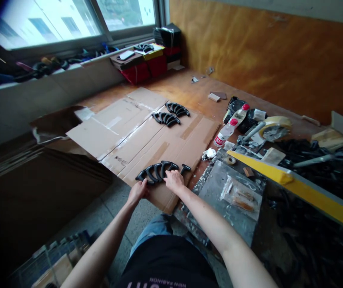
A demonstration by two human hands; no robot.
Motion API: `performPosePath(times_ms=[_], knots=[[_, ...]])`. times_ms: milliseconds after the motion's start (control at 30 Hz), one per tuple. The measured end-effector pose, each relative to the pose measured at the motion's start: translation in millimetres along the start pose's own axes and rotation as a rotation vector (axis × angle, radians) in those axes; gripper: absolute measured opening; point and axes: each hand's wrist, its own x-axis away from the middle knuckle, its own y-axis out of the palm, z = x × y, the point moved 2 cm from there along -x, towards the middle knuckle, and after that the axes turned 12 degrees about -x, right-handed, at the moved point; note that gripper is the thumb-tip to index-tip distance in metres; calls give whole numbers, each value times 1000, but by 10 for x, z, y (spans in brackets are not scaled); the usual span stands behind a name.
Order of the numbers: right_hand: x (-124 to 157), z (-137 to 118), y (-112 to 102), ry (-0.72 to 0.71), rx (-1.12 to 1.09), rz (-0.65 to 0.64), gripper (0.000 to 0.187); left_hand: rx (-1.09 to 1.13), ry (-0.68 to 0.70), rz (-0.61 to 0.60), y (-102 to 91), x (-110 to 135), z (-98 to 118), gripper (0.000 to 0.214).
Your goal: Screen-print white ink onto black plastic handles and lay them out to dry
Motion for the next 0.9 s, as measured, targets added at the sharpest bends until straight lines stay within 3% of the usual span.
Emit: performPosePath(times_ms=[133, 200, 267, 400, 533, 900], knots=[[-151, -111, 35, 81, -62, 34, 42, -147, 39, 163, -396, -278, 151, 36], [-195, -165, 30, 136, -54, 72, 37, -199, 77, 255, -476, -279, 184, 33], [-224, -224, 17, 150, -29, 115, 32, -245, 233, 377, -443, -188, 215, 33], [-291, -338, 44, 77, 26, 104, 34, -393, 631, 543, -171, 63, 325, 38], [-370, -366, 111, 52, 82, 23, 37, -511, 582, 521, -32, 142, 463, 40], [-430, -333, 30, 36, 2, -69, 35, -514, 555, 462, -152, 127, 585, 39]])
